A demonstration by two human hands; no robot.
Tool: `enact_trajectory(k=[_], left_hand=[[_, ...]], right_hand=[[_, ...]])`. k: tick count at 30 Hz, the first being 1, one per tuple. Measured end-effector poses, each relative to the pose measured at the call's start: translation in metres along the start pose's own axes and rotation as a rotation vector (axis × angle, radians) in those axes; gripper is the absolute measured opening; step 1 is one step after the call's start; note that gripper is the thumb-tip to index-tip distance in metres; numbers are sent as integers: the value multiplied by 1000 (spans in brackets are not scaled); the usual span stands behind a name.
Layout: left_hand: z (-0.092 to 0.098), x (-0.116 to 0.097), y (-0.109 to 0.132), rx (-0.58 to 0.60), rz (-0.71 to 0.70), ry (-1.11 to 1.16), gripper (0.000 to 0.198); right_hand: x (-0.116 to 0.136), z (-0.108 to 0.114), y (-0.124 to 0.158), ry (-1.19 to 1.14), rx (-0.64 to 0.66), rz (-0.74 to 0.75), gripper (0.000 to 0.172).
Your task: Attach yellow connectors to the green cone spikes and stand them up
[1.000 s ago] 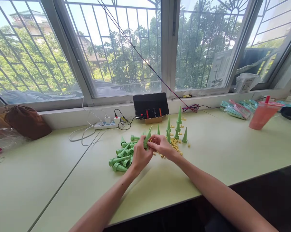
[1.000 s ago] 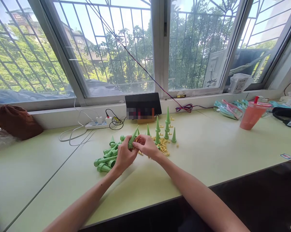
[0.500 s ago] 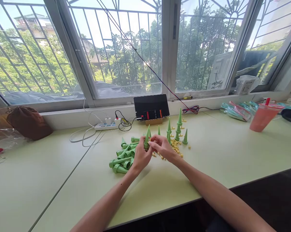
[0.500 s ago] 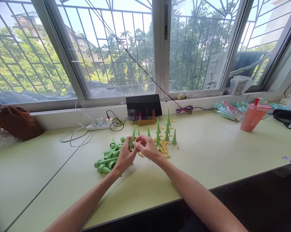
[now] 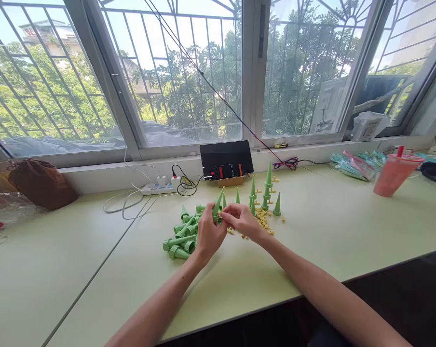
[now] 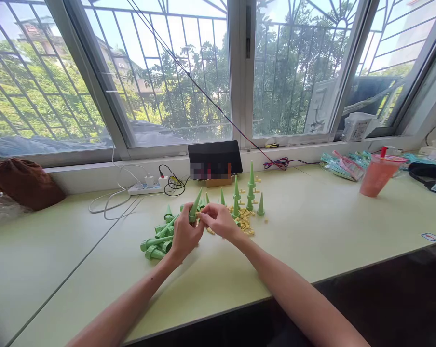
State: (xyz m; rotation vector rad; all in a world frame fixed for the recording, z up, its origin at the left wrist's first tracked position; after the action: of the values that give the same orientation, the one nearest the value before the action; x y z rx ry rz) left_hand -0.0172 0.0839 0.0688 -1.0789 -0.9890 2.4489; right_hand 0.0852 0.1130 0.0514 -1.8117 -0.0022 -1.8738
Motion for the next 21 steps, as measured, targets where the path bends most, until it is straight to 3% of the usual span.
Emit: enact_trajectory(k=[13,21], left_hand=[[-7,-2,1,51,-39,-37,23],[-6,-5,1,50,-47,-21,21]], right_hand=[[-5,-5,0,75,54,-59,33],[-25,-13,-2,-236,151,-173,37]])
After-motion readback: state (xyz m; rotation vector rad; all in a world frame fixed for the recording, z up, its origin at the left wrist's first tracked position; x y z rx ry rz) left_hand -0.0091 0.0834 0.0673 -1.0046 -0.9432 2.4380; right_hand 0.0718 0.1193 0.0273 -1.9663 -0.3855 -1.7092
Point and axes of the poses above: each hand's wrist, its own y-axis away from the middle knuckle, its own z-axis out of the back of the hand, x = y × z, the point moved 10 cm from there along -y, towards the middle knuckle, and after that the axes turned 4 degrees about -z, right-handed, at the moved point
